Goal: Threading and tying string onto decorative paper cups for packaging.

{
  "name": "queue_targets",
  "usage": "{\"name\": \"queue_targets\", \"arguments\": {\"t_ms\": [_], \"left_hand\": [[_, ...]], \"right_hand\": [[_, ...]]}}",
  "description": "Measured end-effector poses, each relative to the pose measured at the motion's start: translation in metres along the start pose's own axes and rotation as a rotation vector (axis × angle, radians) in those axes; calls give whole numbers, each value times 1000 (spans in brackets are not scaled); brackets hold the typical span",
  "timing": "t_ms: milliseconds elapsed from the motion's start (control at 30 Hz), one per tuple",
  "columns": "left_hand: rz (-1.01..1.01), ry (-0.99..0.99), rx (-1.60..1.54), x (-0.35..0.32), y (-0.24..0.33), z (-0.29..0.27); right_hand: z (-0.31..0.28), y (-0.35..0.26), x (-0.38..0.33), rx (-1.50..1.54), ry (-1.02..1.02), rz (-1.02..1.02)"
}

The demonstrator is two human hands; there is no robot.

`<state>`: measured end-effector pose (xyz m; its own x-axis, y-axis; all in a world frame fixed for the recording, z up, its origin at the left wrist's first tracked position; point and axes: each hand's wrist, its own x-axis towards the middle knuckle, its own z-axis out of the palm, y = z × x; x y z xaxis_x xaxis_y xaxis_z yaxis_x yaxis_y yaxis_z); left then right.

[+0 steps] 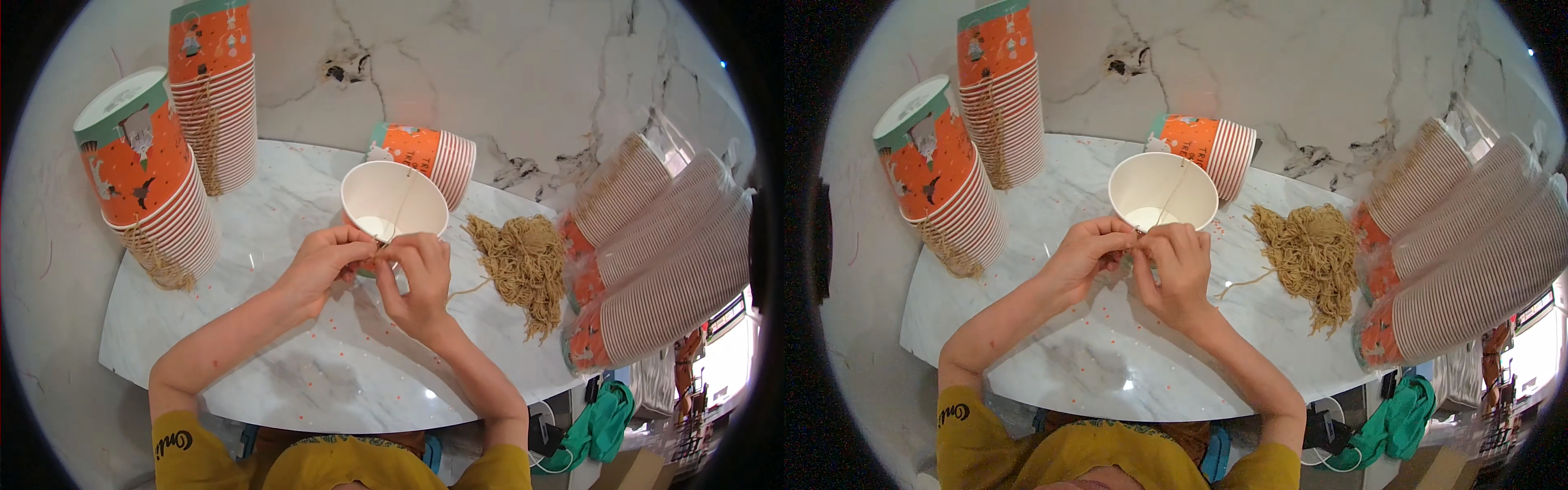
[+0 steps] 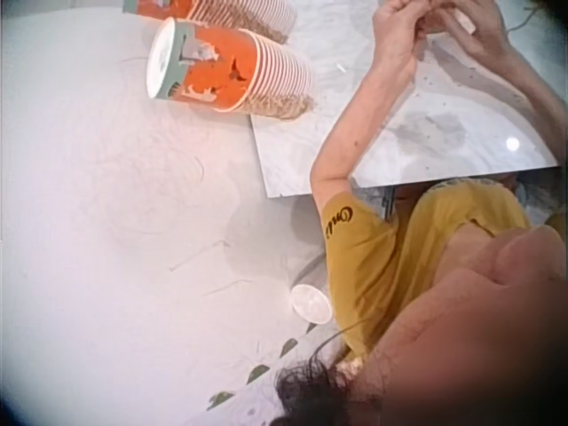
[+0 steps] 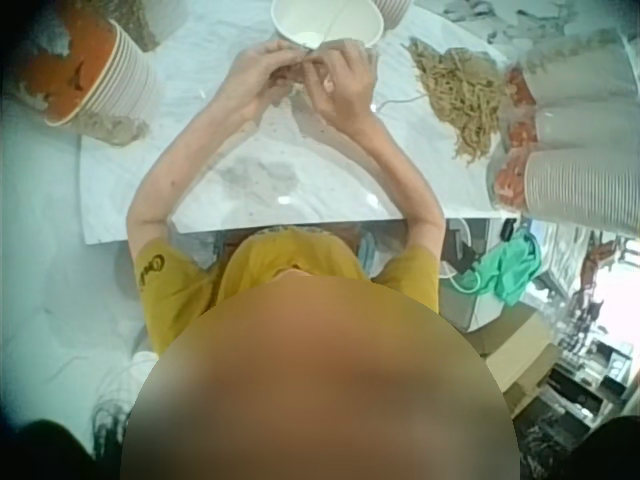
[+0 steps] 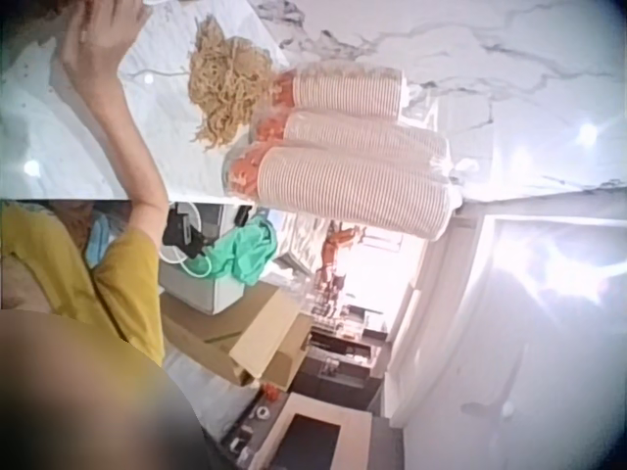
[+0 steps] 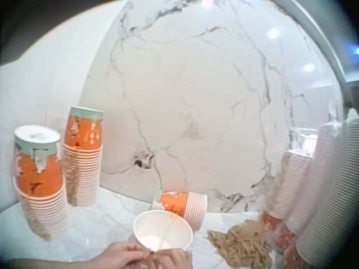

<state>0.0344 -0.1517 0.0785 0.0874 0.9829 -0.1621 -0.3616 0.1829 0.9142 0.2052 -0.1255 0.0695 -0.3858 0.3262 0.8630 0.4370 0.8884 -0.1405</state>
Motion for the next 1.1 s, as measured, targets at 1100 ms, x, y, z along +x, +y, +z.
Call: {"name": "queue_targets", "arguments": {"t_ms": [1100], "left_hand": [[977, 77, 980, 0, 20, -13]], "right_hand": [[10, 9, 16, 173, -170, 237]]}}
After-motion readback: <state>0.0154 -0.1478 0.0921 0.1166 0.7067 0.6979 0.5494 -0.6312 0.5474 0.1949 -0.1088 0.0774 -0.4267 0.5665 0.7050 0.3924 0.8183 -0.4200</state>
